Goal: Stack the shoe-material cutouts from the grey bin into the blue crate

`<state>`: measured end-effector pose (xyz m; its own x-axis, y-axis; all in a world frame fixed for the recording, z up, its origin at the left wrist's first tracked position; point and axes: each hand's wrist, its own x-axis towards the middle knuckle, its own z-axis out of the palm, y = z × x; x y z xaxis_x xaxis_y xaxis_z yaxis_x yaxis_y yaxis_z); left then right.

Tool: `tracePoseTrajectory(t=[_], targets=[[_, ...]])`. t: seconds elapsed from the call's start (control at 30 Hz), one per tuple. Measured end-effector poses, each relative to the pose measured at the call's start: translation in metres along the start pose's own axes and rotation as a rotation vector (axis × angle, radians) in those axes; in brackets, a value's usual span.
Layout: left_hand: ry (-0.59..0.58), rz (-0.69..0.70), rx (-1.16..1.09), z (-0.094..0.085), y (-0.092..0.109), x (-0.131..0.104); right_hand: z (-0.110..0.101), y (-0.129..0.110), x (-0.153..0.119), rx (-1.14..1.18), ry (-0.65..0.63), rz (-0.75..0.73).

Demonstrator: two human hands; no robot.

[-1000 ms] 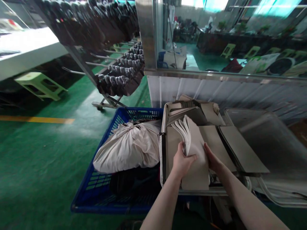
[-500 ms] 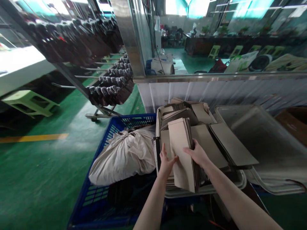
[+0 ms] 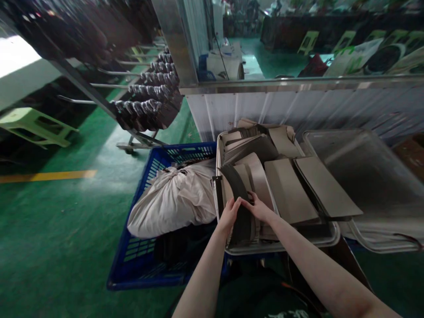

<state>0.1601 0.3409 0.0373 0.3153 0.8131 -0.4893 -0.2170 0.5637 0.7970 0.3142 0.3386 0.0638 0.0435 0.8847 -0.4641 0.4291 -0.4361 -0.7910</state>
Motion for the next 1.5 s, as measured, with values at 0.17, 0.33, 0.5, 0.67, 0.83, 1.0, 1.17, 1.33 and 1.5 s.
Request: tracePoseTrajectory(t=[0.17,0.33,0.5,0.67,0.83,1.0,1.17,1.33,1.5], targets=[[-0.162,0.068,-0.109,0.01,0.002,0.005,-0.015,0.005,0.002,0.102,-0.087,0.055],[-0.045,0.042,-0.07,0.01,-0.009,0.009,-0.023,0.011,0.009,0.099,-0.031,0.079],[-0.087,0.016,-0.163,0.013,-0.015,0.009,-0.026,0.015,0.009,0.226,-0.066,0.066],[-0.134,0.007,-0.214,0.015,-0.02,0.008,-0.03,0.017,0.008,0.273,-0.083,0.086],[-0.146,0.004,-0.225,0.019,-0.021,0.008,-0.034,0.026,0.013,0.242,-0.067,0.061],[-0.118,0.023,-0.196,0.023,-0.021,0.008,-0.037,0.032,0.016,0.266,-0.083,0.063],[-0.014,0.057,-0.095,0.026,-0.021,0.004,-0.039,0.036,0.017,0.276,-0.076,0.068],[0.056,0.114,-0.032,0.031,-0.022,0.001,-0.039,0.037,0.017,0.305,-0.086,0.064],[0.129,0.139,-0.043,0.035,-0.024,0.0,-0.039,0.036,0.017,0.311,-0.099,0.066]])
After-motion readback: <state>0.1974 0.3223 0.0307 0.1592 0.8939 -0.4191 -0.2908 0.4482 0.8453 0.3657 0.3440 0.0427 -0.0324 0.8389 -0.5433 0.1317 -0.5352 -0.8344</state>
